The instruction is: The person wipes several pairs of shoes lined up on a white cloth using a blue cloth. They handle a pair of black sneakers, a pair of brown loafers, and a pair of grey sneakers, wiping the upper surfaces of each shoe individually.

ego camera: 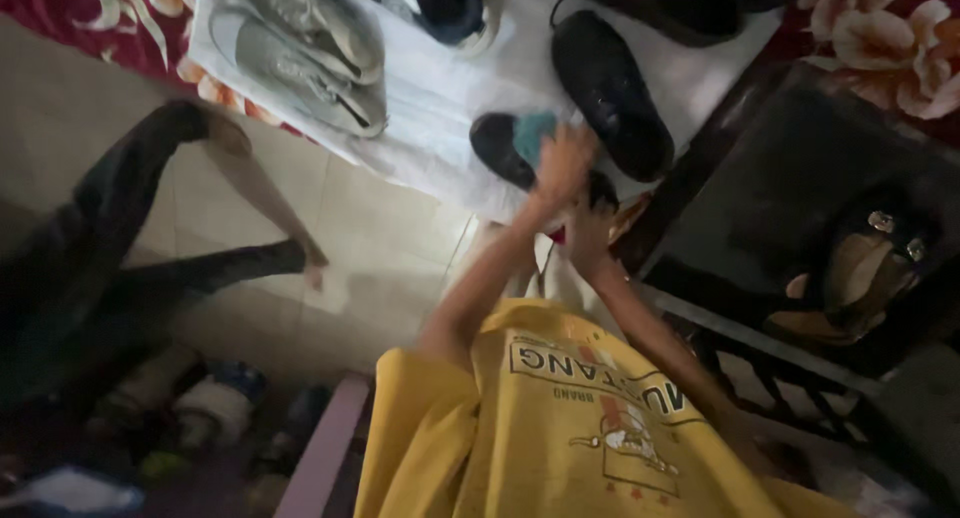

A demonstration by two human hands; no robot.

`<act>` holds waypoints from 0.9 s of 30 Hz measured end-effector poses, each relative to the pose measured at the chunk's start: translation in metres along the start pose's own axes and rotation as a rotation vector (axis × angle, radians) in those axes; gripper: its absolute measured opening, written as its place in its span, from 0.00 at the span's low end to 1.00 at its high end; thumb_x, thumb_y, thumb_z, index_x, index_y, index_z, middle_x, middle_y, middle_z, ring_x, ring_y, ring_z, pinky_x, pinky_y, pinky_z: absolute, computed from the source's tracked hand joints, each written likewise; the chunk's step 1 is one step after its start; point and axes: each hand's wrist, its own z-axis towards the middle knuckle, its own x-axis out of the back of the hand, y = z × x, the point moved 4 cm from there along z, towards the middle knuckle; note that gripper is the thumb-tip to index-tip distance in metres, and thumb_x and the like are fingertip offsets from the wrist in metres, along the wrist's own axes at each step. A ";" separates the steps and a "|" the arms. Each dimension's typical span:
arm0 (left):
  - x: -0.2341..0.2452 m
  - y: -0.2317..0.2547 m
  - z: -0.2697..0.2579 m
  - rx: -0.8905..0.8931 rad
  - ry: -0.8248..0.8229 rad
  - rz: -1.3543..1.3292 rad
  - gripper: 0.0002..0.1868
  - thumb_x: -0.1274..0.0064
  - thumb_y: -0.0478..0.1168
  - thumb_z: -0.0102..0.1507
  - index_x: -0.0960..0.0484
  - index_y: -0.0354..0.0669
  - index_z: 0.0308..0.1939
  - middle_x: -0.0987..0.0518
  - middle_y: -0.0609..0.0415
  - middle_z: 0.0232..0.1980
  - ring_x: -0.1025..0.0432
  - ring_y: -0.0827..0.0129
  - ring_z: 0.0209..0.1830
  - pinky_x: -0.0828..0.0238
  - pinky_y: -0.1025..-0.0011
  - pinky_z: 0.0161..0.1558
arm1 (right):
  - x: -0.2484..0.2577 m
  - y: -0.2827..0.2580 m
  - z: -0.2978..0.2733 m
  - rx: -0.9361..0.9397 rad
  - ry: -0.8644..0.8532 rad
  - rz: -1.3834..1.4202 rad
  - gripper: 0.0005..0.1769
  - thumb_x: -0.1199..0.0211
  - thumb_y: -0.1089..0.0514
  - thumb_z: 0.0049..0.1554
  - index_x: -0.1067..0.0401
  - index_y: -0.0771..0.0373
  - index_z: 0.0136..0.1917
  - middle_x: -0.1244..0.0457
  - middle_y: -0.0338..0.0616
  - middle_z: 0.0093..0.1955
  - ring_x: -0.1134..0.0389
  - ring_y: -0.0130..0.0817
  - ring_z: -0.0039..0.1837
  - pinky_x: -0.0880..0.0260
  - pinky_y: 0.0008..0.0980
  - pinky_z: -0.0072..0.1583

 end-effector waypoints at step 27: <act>0.068 -0.091 -0.059 0.758 0.587 -0.588 0.31 0.58 0.21 0.56 0.29 0.38 0.64 0.32 0.30 0.68 0.37 0.33 0.64 0.35 0.48 0.64 | -0.048 0.034 0.023 -0.030 -0.435 -0.309 0.18 0.47 0.64 0.63 0.31 0.65 0.66 0.36 0.63 0.67 0.29 0.53 0.57 0.26 0.47 0.56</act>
